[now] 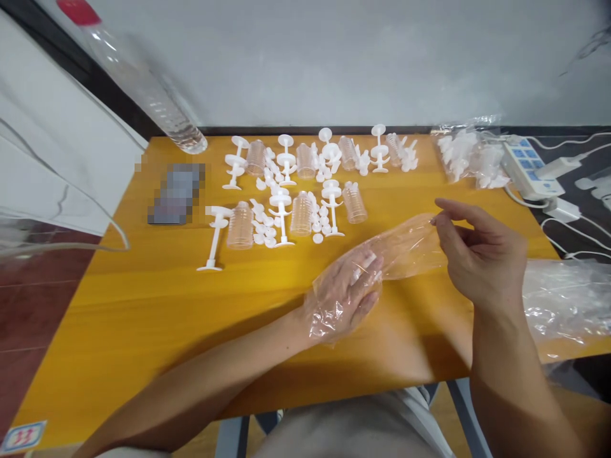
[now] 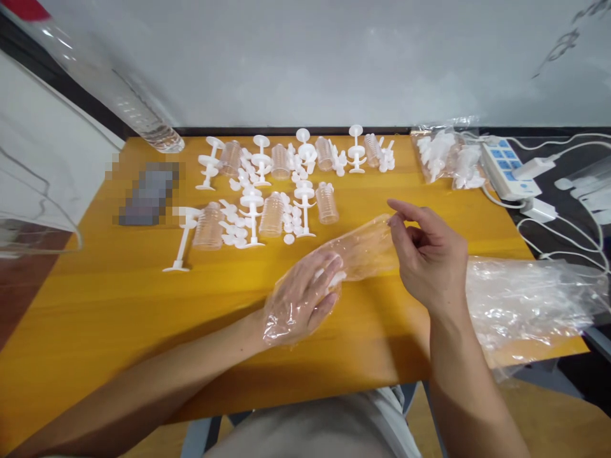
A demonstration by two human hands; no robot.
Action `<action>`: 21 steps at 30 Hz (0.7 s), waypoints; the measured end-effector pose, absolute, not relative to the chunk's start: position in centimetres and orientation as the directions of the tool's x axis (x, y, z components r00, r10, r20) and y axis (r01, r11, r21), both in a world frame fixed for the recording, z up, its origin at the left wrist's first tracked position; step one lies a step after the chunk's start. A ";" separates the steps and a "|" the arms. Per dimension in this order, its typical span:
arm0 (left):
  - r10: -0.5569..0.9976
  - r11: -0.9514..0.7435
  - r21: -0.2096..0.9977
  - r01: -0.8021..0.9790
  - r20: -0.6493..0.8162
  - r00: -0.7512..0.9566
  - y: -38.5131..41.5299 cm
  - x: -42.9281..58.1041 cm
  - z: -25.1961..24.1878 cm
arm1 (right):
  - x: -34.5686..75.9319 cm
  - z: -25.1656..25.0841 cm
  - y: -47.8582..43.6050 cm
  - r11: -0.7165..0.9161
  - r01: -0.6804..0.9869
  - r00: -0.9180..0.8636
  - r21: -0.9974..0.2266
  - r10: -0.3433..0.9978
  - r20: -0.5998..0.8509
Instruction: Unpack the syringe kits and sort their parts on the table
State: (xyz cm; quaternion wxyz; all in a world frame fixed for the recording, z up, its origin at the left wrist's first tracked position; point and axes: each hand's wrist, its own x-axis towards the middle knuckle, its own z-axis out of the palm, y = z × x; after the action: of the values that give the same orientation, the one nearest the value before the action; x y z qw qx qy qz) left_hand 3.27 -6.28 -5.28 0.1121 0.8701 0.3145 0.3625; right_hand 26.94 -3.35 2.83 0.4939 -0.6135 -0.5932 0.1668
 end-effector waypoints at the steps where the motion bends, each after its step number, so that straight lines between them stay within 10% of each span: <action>1: 0.626 -0.779 0.427 0.459 0.578 0.523 -6.2 3.3 -5.2 | 26.9 2.9 -3.4 0.193 0.564 0.241 -0.803 0.891 0.384; 21: 0.409 -0.900 0.332 0.284 0.412 0.814 -5.5 1.1 -5.2 | 32.3 4.4 -2.4 0.142 0.639 0.435 -0.756 0.744 0.507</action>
State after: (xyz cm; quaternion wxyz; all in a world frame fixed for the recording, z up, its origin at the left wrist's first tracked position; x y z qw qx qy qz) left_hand 1.10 -5.53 -5.20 0.1283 0.9437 0.1838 0.2432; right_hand 32.33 -2.43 4.36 0.5391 -0.6532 -0.5295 0.0487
